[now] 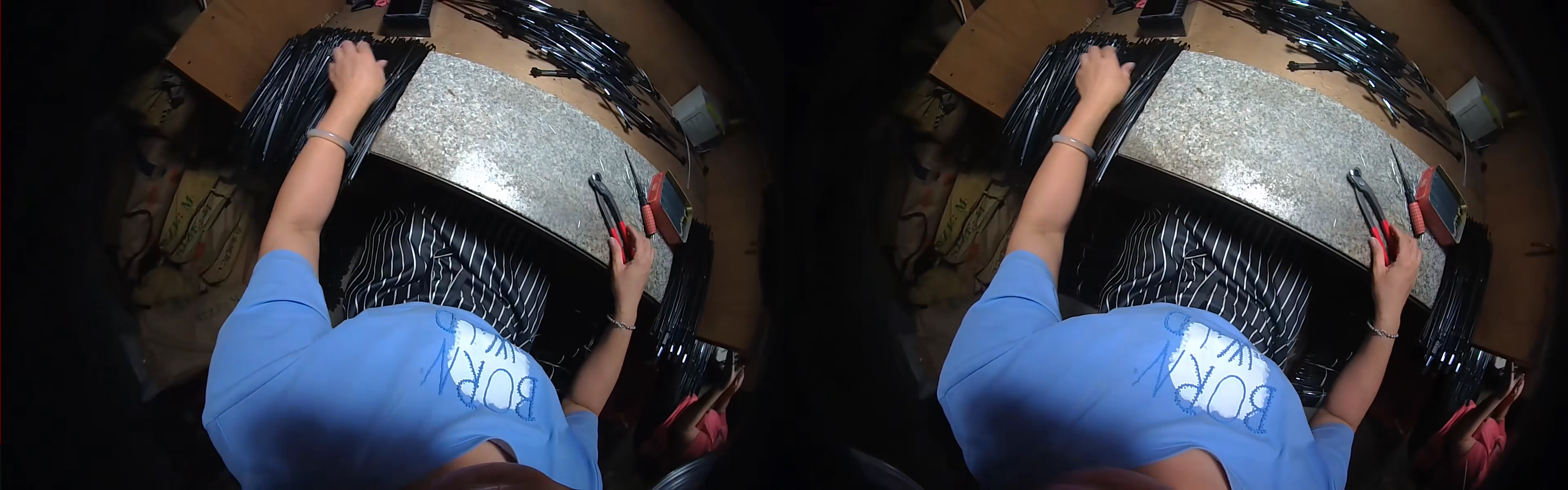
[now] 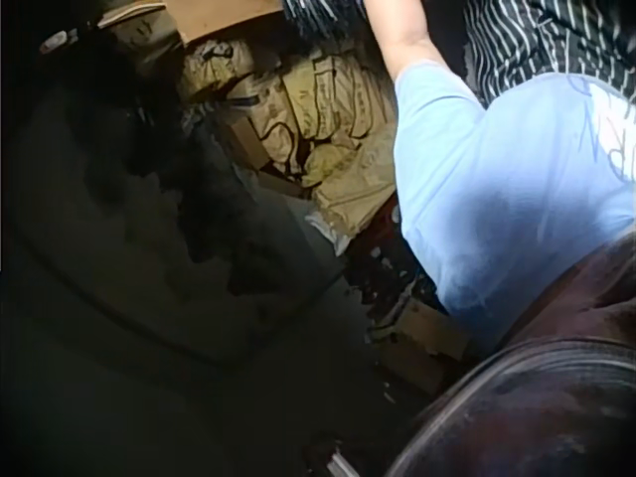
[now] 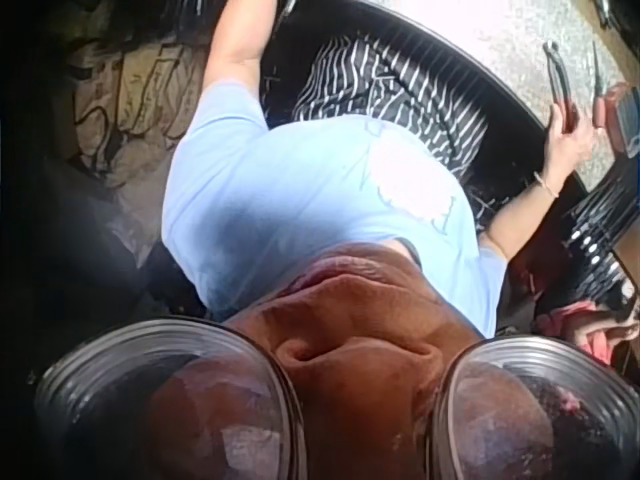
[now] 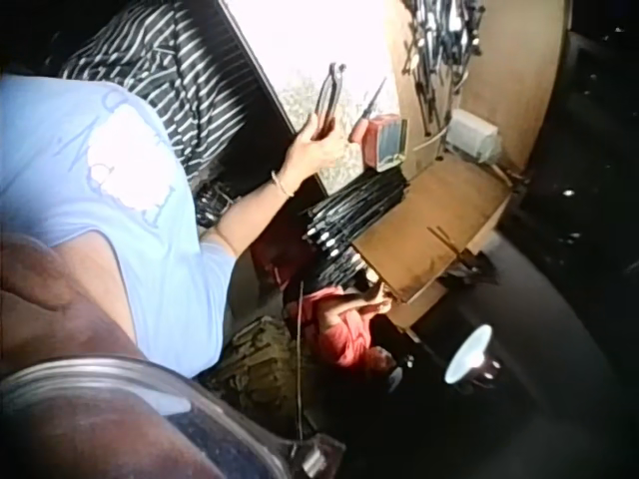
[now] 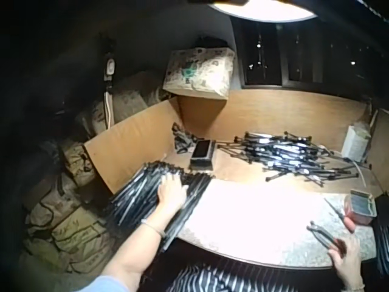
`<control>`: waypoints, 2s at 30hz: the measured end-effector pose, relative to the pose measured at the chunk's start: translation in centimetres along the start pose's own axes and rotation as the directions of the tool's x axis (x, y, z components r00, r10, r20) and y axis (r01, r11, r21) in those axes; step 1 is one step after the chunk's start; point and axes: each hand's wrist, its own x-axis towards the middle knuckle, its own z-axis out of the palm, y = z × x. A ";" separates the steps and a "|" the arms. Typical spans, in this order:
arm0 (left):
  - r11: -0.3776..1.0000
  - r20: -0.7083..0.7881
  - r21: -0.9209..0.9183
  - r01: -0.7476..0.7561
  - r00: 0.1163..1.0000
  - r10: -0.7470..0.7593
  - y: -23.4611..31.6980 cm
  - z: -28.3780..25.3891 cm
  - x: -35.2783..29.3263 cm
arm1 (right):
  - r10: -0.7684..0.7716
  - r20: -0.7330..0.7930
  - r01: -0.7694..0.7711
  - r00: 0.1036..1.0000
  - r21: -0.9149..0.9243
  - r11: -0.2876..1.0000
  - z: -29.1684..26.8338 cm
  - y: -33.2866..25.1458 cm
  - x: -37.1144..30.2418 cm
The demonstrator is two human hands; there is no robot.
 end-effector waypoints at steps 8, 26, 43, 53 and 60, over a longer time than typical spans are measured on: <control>0.967 -0.001 0.135 0.215 0.976 -0.217 -5.5 2.2 1.2 | 0.082 -0.083 -0.089 0.993 -0.086 0.992 -0.4 3.1 -0.8; 0.994 -0.150 0.037 -0.101 0.983 0.106 -7.5 3.8 2.7 | 0.063 -0.114 -0.075 0.992 -0.111 0.991 -0.2 3.5 -1.0; 0.975 0.187 0.125 -0.187 0.969 0.162 -6.8 -1.8 7.9 | 0.065 -0.102 -0.076 0.993 -0.115 0.990 0.0 3.7 -0.9; 0.962 0.264 -0.049 -0.268 0.926 0.271 -1.3 -3.6 11.4 | 0.072 -0.108 -0.084 0.992 -0.110 0.990 -0.3 3.2 -1.0; 0.920 0.237 -0.339 -0.198 0.928 0.288 0.7 -3.3 14.1 | 0.086 -0.089 -0.096 0.992 -0.123 0.988 -0.4 3.2 -1.0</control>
